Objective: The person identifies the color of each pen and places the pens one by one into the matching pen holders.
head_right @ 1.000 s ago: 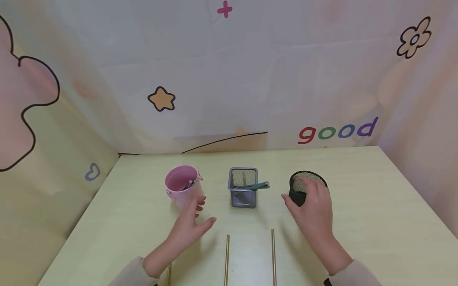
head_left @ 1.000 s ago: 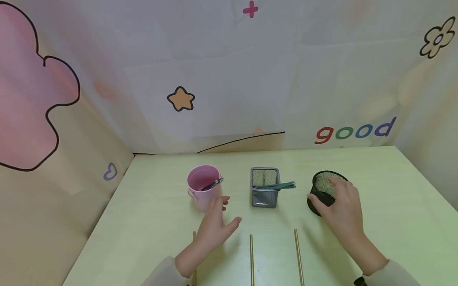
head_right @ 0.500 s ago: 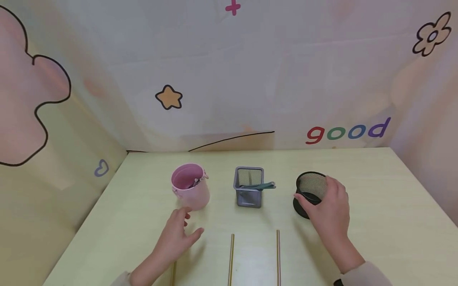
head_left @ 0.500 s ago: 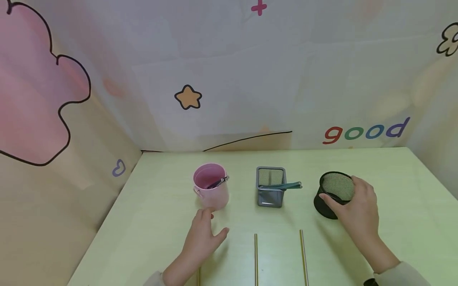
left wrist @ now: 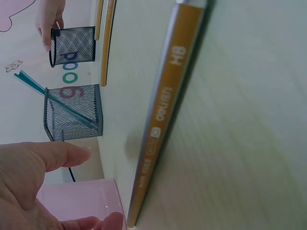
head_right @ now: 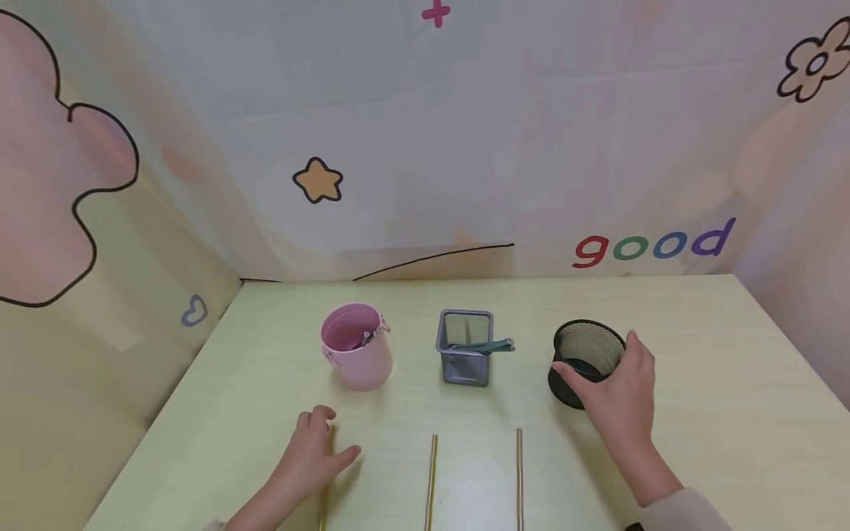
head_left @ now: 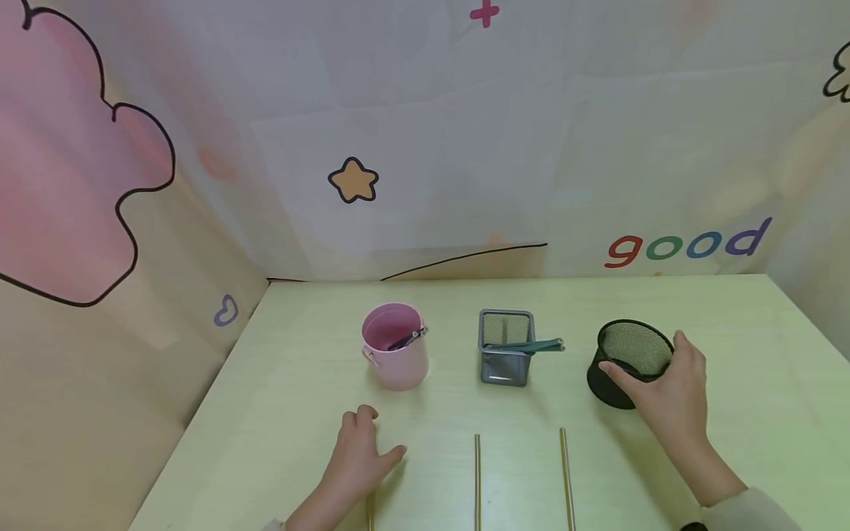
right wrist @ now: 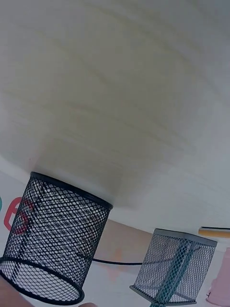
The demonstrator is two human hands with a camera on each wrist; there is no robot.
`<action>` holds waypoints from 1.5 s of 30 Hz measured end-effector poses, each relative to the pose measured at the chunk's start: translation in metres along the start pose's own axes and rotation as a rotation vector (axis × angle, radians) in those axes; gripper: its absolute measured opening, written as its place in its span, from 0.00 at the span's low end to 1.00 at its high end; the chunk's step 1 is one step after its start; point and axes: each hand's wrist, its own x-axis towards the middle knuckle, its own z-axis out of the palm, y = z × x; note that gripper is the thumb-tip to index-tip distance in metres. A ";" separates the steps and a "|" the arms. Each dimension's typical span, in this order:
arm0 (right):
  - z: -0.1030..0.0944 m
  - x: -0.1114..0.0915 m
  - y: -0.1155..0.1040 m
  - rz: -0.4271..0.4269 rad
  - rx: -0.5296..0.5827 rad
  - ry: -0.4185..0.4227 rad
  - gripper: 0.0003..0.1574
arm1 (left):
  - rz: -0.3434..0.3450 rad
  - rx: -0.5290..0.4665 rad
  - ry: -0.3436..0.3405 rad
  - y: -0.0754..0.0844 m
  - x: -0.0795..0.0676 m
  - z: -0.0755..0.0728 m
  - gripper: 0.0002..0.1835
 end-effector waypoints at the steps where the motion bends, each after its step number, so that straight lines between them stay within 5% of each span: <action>1: 0.000 0.000 0.001 0.004 0.018 -0.003 0.68 | -0.003 0.004 -0.006 -0.001 0.000 0.000 0.31; 13: 0.004 0.002 0.009 0.081 0.103 -0.013 0.67 | -0.076 0.014 -0.126 -0.014 -0.004 0.003 0.24; 29: 0.003 0.004 0.014 0.114 0.172 -0.069 0.65 | -0.029 0.028 -0.082 -0.018 -0.008 -0.004 0.11; 45: 0.004 0.004 0.013 0.092 0.179 -0.055 0.62 | -0.089 -0.012 -0.048 -0.019 -0.004 0.001 0.05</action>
